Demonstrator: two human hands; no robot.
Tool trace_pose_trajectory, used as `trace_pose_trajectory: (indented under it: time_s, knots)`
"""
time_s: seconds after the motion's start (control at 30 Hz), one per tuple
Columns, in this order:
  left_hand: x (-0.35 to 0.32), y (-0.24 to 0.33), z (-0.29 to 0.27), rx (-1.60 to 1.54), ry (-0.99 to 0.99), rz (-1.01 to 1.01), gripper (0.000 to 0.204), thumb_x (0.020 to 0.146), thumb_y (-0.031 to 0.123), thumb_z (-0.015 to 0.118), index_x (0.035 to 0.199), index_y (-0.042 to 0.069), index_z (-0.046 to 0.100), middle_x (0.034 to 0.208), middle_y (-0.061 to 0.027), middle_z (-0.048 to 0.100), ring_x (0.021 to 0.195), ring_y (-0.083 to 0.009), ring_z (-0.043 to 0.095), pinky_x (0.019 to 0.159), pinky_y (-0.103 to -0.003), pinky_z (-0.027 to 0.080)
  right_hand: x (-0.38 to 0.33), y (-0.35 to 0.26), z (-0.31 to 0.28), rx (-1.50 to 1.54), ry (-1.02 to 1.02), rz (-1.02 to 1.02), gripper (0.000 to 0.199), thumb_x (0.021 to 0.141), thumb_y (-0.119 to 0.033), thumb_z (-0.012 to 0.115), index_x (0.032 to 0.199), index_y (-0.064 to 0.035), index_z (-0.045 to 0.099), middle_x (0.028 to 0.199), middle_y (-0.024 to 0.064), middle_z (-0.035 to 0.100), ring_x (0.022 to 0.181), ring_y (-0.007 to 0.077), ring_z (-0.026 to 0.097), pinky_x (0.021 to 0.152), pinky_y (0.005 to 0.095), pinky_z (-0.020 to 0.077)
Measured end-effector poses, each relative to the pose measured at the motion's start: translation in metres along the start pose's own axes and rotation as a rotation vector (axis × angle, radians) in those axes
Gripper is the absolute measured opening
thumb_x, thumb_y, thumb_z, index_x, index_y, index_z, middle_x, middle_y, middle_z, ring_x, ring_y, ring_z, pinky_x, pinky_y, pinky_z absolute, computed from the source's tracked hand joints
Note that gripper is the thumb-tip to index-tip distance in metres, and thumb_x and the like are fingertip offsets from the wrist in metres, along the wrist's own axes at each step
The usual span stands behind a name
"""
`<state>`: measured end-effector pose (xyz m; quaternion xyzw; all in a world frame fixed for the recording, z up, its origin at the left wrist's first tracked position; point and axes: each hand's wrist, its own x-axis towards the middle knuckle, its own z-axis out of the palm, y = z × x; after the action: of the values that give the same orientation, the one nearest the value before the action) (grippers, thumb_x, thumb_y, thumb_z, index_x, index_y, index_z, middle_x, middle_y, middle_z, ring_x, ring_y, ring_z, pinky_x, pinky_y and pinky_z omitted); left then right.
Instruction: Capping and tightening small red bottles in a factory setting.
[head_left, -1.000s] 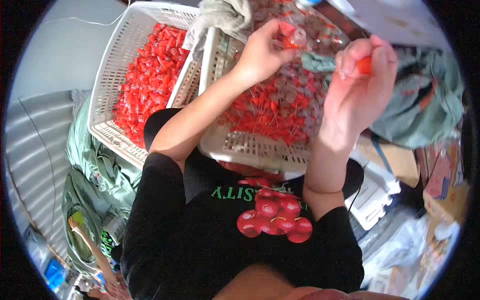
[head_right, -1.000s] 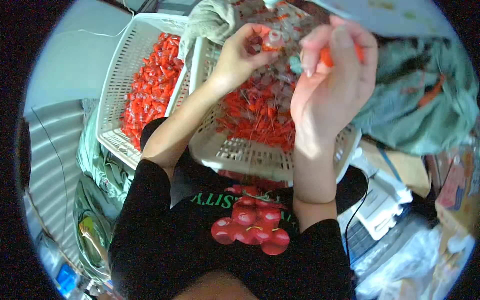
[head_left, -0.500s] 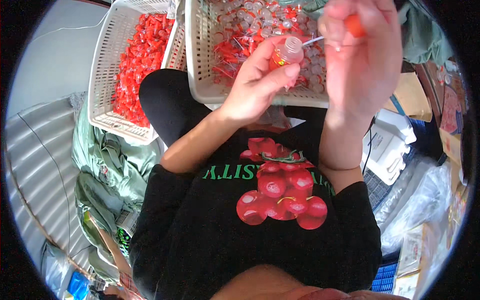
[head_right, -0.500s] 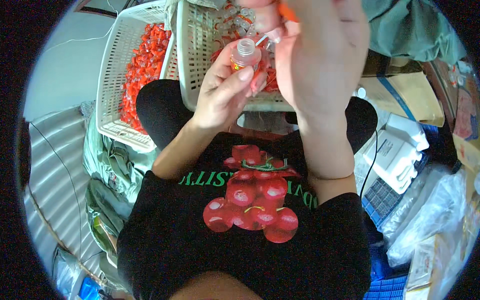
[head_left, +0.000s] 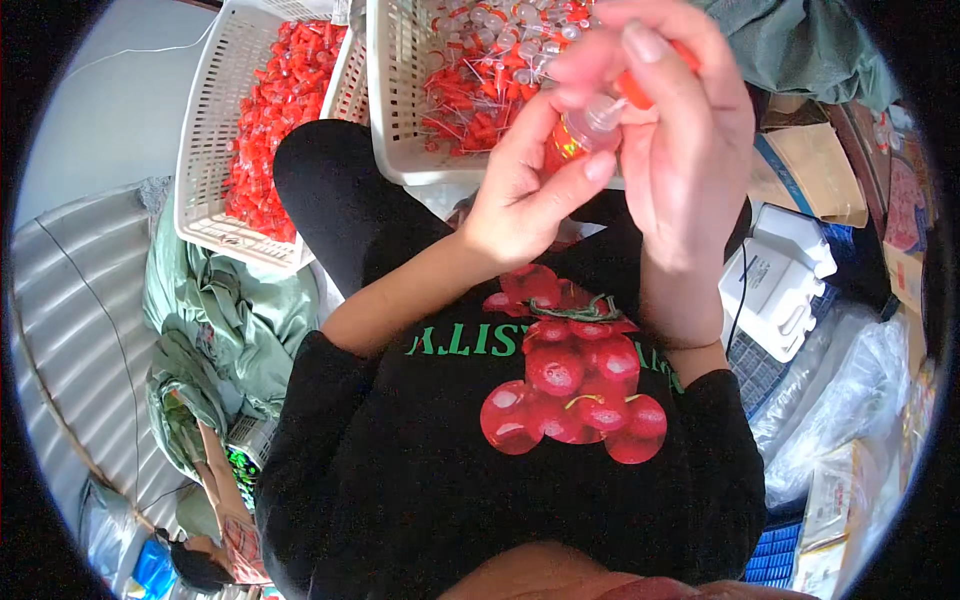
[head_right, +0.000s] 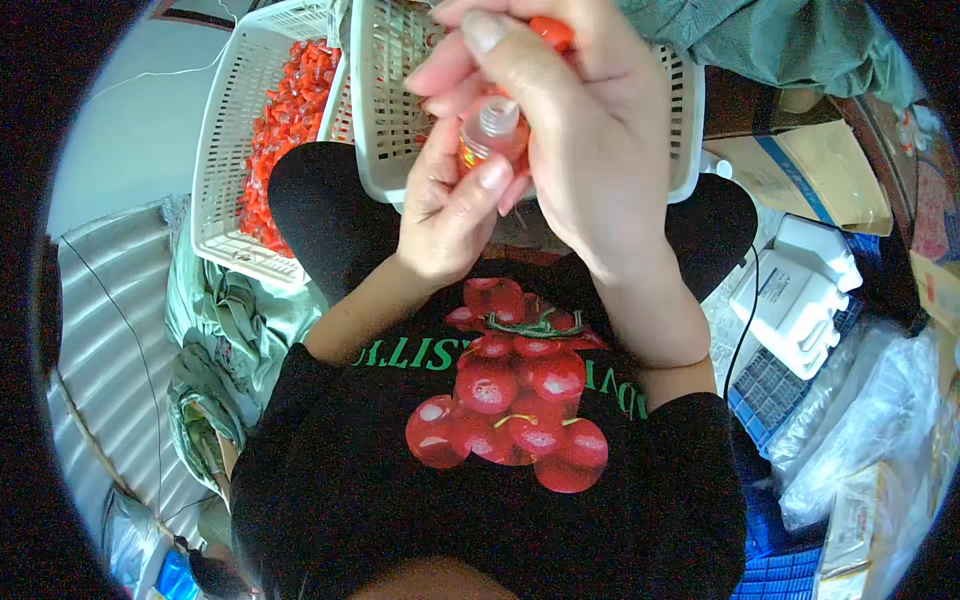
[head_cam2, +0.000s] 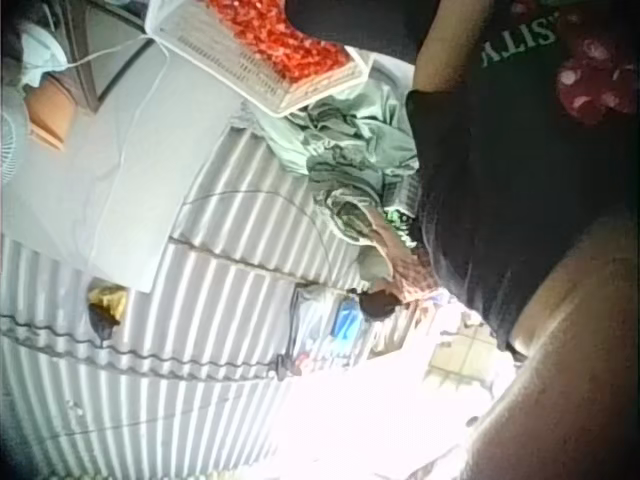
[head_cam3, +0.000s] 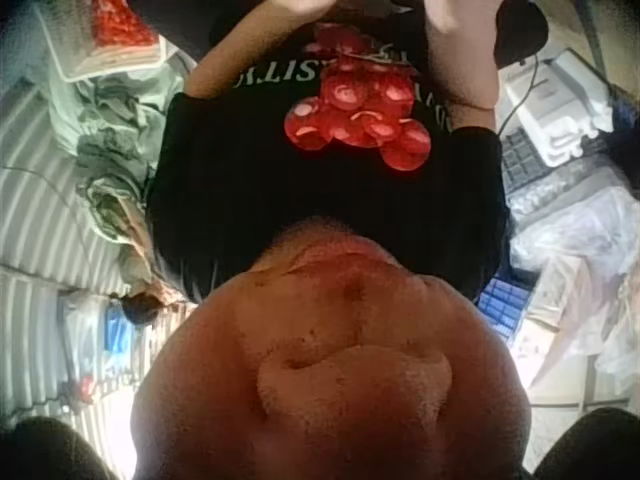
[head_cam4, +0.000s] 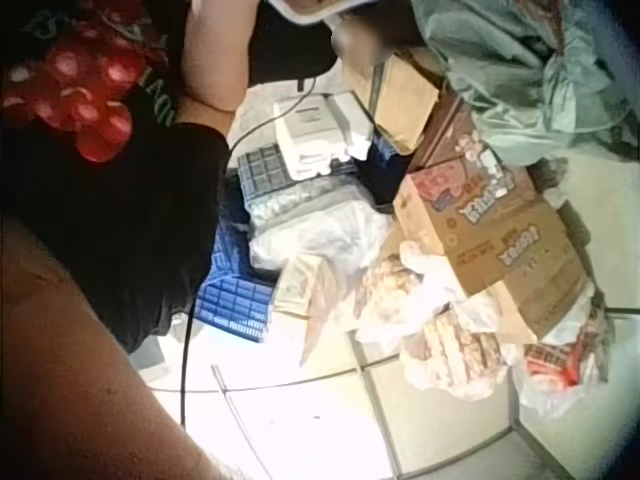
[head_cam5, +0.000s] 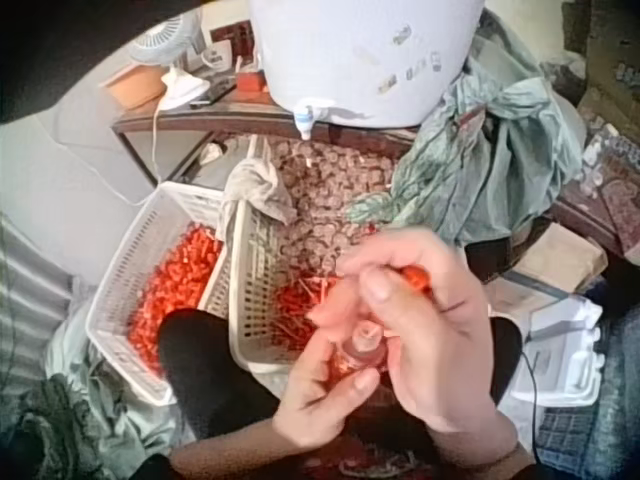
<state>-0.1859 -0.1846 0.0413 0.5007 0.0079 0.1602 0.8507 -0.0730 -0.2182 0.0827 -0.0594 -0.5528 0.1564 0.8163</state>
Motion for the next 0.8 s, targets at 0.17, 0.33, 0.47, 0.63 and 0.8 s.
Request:
trace_pose_trajectory:
  time_s: [0.17,0.33,0.47,0.63,0.8]
  knots:
    - [0.012,0.024,-0.007,-0.065,-0.148,0.015,0.041,0.081,0.007,0.055,0.118,-0.001,0.04,0.101,-0.0058,0.052,0.098,-0.0136,0.048,0.084,-0.028,0.038,0.004,-0.032,0.05,-0.711,0.534,0.746,0.02,0.088,-0.011,0.037,0.097,0.0039,0.047,0.079,0.0177,0.06,0.079,0.0238,0.058,0.074,0.03,0.0448]
    - [0.022,0.026,0.002,0.27,-0.109,0.137,0.033,0.081,0.008,0.051,0.111,-0.003,0.043,0.091,-0.0066,0.055,0.082,-0.015,0.055,0.068,-0.026,0.044,-0.004,-0.032,0.037,-0.741,0.411,0.75,0.02,0.089,-0.01,0.035,0.097,0.0036,0.046,0.084,0.0204,0.06,0.09,0.028,0.058,0.084,0.0331,0.043]
    - [0.024,0.011,-0.013,0.948,0.026,0.347,0.027,0.078,0.006,0.05,0.103,-0.004,0.046,0.077,-0.0076,0.057,0.063,-0.0169,0.056,0.055,-0.026,0.045,-0.009,-0.025,0.02,-0.679,0.313,0.744,0.02,0.089,-0.011,0.034,0.097,0.0032,0.045,0.083,0.0205,0.06,0.092,0.0295,0.057,0.086,0.0348,0.0418]
    - [0.027,0.01,-0.039,-0.802,-0.523,-0.478,0.033,0.072,0.013,0.056,0.099,-0.005,0.048,0.077,-0.0085,0.056,0.064,-0.0196,0.057,0.059,-0.027,0.046,-0.02,-0.009,0.011,0.021,0.309,0.519,0.019,0.088,-0.012,0.041,0.096,0.0035,0.049,0.087,0.021,0.061,0.088,0.0251,0.06,0.08,0.0301,0.0447]
    - [0.036,0.026,-0.005,0.272,-0.03,0.113,0.026,0.07,0.014,0.058,0.091,-0.002,0.053,0.072,-0.0038,0.058,0.059,-0.0207,0.057,0.055,-0.03,0.047,-0.01,-0.018,0.005,-0.292,0.158,0.603,0.024,0.089,-0.014,0.04,0.1,0.005,0.048,0.091,0.023,0.06,0.093,0.0289,0.058,0.086,0.0318,0.0419]
